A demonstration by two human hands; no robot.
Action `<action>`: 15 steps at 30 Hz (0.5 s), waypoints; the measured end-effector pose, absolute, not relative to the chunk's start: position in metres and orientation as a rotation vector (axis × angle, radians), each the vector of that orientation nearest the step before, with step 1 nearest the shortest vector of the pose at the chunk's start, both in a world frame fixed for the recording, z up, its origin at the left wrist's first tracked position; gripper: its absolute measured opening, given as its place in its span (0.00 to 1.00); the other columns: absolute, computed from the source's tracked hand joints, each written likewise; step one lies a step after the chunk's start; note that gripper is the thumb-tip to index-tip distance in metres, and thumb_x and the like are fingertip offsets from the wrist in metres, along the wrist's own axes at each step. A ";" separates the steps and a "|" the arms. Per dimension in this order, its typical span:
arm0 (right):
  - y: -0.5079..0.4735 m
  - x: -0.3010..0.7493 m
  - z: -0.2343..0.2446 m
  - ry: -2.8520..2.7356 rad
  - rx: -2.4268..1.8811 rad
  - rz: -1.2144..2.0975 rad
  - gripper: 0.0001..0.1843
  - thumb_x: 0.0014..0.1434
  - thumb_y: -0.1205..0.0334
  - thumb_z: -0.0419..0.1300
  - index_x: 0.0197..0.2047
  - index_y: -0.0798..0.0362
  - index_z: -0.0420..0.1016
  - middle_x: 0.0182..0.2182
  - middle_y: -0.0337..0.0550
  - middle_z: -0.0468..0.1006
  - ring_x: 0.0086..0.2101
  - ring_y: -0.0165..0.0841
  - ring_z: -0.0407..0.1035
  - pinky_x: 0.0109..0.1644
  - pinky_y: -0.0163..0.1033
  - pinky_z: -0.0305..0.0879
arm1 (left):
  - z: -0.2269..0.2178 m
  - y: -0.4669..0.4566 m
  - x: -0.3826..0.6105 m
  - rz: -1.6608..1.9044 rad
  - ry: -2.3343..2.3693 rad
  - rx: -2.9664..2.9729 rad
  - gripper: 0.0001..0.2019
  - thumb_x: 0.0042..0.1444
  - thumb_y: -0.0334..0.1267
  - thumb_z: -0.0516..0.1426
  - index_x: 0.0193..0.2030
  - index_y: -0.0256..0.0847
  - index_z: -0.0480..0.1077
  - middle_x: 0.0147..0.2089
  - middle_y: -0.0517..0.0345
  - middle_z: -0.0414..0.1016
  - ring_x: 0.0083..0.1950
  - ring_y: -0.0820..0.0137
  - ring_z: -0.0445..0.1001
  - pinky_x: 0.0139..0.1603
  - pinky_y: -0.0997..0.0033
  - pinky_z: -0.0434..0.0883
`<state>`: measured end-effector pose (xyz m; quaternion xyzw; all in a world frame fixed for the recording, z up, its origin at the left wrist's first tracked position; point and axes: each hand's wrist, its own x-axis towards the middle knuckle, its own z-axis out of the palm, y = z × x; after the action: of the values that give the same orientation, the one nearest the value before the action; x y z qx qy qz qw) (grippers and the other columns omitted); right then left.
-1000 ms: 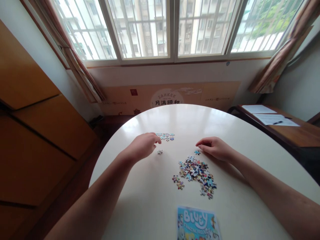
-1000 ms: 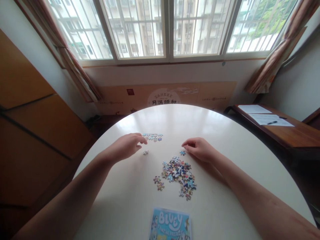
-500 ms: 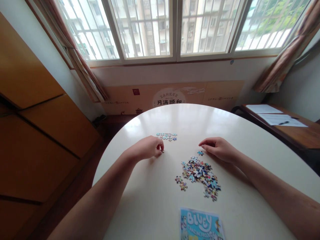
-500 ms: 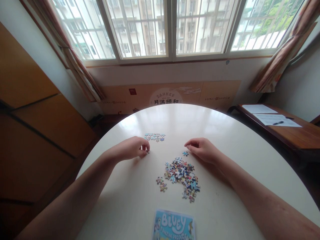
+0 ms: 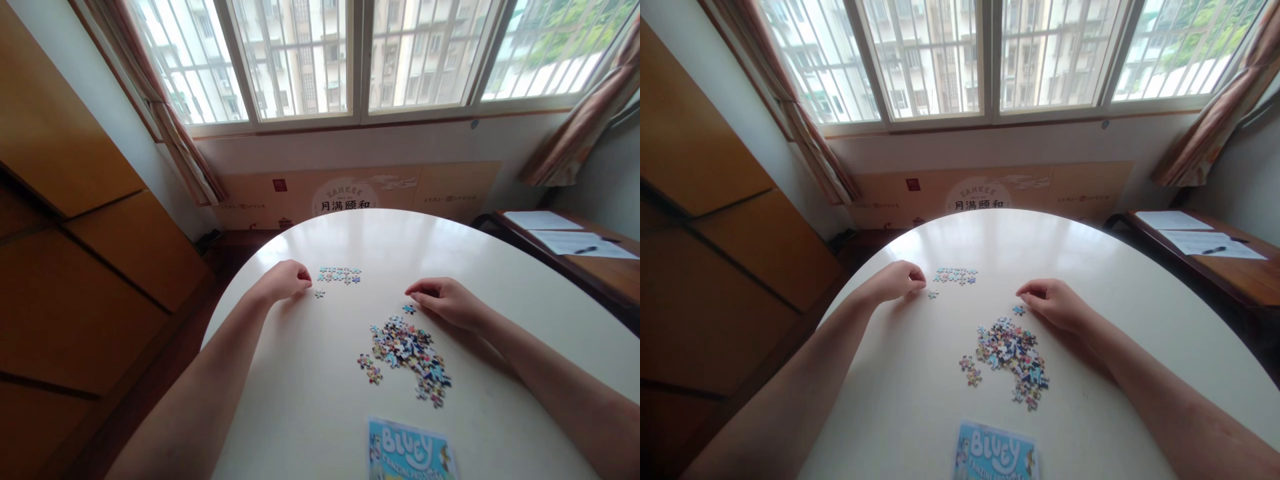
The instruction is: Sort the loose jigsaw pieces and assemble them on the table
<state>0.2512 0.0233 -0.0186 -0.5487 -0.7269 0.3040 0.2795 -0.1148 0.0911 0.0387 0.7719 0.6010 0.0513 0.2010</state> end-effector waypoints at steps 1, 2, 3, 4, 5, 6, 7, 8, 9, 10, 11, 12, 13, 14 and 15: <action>0.023 0.251 -0.019 -1.951 -1.474 0.812 0.16 0.59 0.52 0.58 0.41 0.51 0.82 0.38 0.47 0.83 0.39 0.42 0.75 0.48 0.47 0.69 | 0.039 0.091 -0.115 0.135 1.704 2.153 0.12 0.50 0.46 0.58 0.35 0.41 0.76 0.38 0.54 0.80 0.40 0.63 0.77 0.38 0.68 0.69; 0.023 0.251 -0.019 -1.952 -1.476 0.810 0.16 0.58 0.52 0.58 0.40 0.51 0.82 0.38 0.47 0.83 0.39 0.42 0.75 0.48 0.47 0.69 | 0.039 0.091 -0.115 0.118 1.737 2.150 0.14 0.51 0.49 0.58 0.36 0.41 0.75 0.39 0.53 0.80 0.40 0.62 0.76 0.38 0.67 0.69; 0.023 0.251 -0.019 -1.953 -1.476 0.811 0.16 0.58 0.52 0.58 0.40 0.51 0.82 0.38 0.47 0.83 0.39 0.42 0.75 0.48 0.47 0.69 | 0.040 0.090 -0.115 0.095 1.772 2.147 0.17 0.51 0.52 0.57 0.38 0.41 0.74 0.41 0.51 0.80 0.41 0.60 0.76 0.38 0.66 0.69; 0.023 0.252 -0.020 -1.953 -1.477 0.812 0.16 0.59 0.51 0.58 0.40 0.51 0.82 0.38 0.47 0.83 0.39 0.42 0.75 0.48 0.47 0.69 | 0.041 0.089 -0.114 0.068 1.804 2.143 0.20 0.52 0.55 0.57 0.41 0.40 0.74 0.43 0.48 0.79 0.42 0.58 0.76 0.39 0.65 0.69; 0.024 0.252 -0.020 -1.952 -1.476 0.815 0.15 0.59 0.51 0.58 0.40 0.51 0.82 0.39 0.47 0.83 0.39 0.42 0.75 0.49 0.47 0.69 | 0.041 0.088 -0.112 0.046 1.829 2.146 0.25 0.51 0.58 0.57 0.46 0.40 0.72 0.47 0.46 0.78 0.46 0.56 0.76 0.40 0.64 0.70; 0.024 0.252 -0.021 -1.951 -1.474 0.816 0.15 0.59 0.51 0.58 0.40 0.51 0.82 0.39 0.47 0.83 0.40 0.42 0.75 0.49 0.47 0.69 | 0.042 0.086 -0.111 0.030 1.843 2.158 0.29 0.51 0.61 0.56 0.51 0.39 0.70 0.53 0.43 0.76 0.51 0.53 0.74 0.44 0.62 0.70; 0.024 0.253 -0.021 -1.952 -1.471 0.818 0.15 0.59 0.51 0.58 0.40 0.50 0.81 0.39 0.47 0.83 0.40 0.42 0.75 0.48 0.47 0.69 | 0.042 0.084 -0.110 0.020 1.850 2.180 0.34 0.50 0.62 0.56 0.58 0.40 0.67 0.59 0.40 0.71 0.57 0.50 0.71 0.49 0.60 0.70; 0.025 0.253 -0.022 -1.956 -1.467 0.821 0.15 0.59 0.51 0.58 0.40 0.50 0.81 0.39 0.46 0.83 0.40 0.42 0.75 0.48 0.47 0.69 | 0.042 0.083 -0.109 0.005 1.855 2.203 0.39 0.50 0.63 0.57 0.64 0.41 0.62 0.66 0.38 0.65 0.64 0.48 0.65 0.55 0.58 0.68; 0.025 0.254 -0.022 -1.960 -1.465 0.823 0.15 0.59 0.52 0.58 0.40 0.50 0.81 0.39 0.46 0.83 0.40 0.42 0.75 0.48 0.47 0.69 | 0.042 0.082 -0.108 -0.019 1.858 2.220 0.44 0.49 0.63 0.57 0.69 0.42 0.55 0.71 0.38 0.56 0.69 0.47 0.58 0.60 0.55 0.64; 0.026 0.254 -0.022 -1.966 -1.464 0.825 0.14 0.58 0.53 0.58 0.40 0.50 0.81 0.39 0.46 0.83 0.40 0.42 0.75 0.48 0.47 0.68 | 0.041 0.081 -0.108 -0.054 1.858 2.226 0.47 0.50 0.63 0.57 0.72 0.43 0.49 0.75 0.38 0.48 0.72 0.46 0.52 0.63 0.52 0.60; 0.026 0.254 -0.023 -1.970 -1.464 0.826 0.14 0.58 0.53 0.58 0.40 0.50 0.81 0.39 0.46 0.83 0.40 0.42 0.75 0.49 0.47 0.68 | 0.041 0.080 -0.107 -0.096 1.851 2.220 0.49 0.50 0.63 0.57 0.74 0.45 0.45 0.76 0.38 0.42 0.74 0.45 0.48 0.66 0.49 0.57; 0.026 0.254 -0.023 -1.973 -1.464 0.823 0.14 0.58 0.54 0.58 0.40 0.50 0.81 0.39 0.45 0.83 0.40 0.42 0.75 0.49 0.47 0.68 | 0.040 0.080 -0.108 -0.136 1.842 2.204 0.50 0.51 0.64 0.56 0.75 0.45 0.42 0.77 0.38 0.39 0.74 0.45 0.46 0.67 0.47 0.55; 0.026 0.254 -0.023 -1.973 -1.465 0.819 0.14 0.58 0.54 0.58 0.40 0.50 0.81 0.39 0.46 0.83 0.40 0.42 0.75 0.49 0.46 0.68 | 0.039 0.080 -0.108 -0.162 1.831 2.191 0.49 0.52 0.64 0.56 0.75 0.45 0.41 0.77 0.38 0.38 0.75 0.45 0.45 0.67 0.46 0.53; 0.026 0.254 -0.023 -1.973 -1.466 0.814 0.14 0.57 0.54 0.58 0.39 0.50 0.81 0.38 0.46 0.83 0.39 0.42 0.75 0.48 0.46 0.69 | 0.038 0.081 -0.109 -0.176 1.820 2.186 0.49 0.53 0.64 0.55 0.75 0.45 0.41 0.77 0.38 0.38 0.75 0.45 0.44 0.68 0.45 0.52; 0.026 0.254 -0.023 -1.972 -1.467 0.809 0.14 0.57 0.55 0.58 0.39 0.50 0.81 0.38 0.46 0.83 0.39 0.41 0.75 0.48 0.46 0.69 | 0.037 0.082 -0.111 -0.180 1.810 2.189 0.49 0.53 0.64 0.54 0.75 0.45 0.42 0.77 0.38 0.38 0.75 0.46 0.43 0.68 0.45 0.51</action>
<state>0.2537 0.0256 -0.0227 -0.5452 -0.7331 0.3009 0.2734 -0.1107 0.0823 0.0366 0.7609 0.6289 -0.0625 0.1472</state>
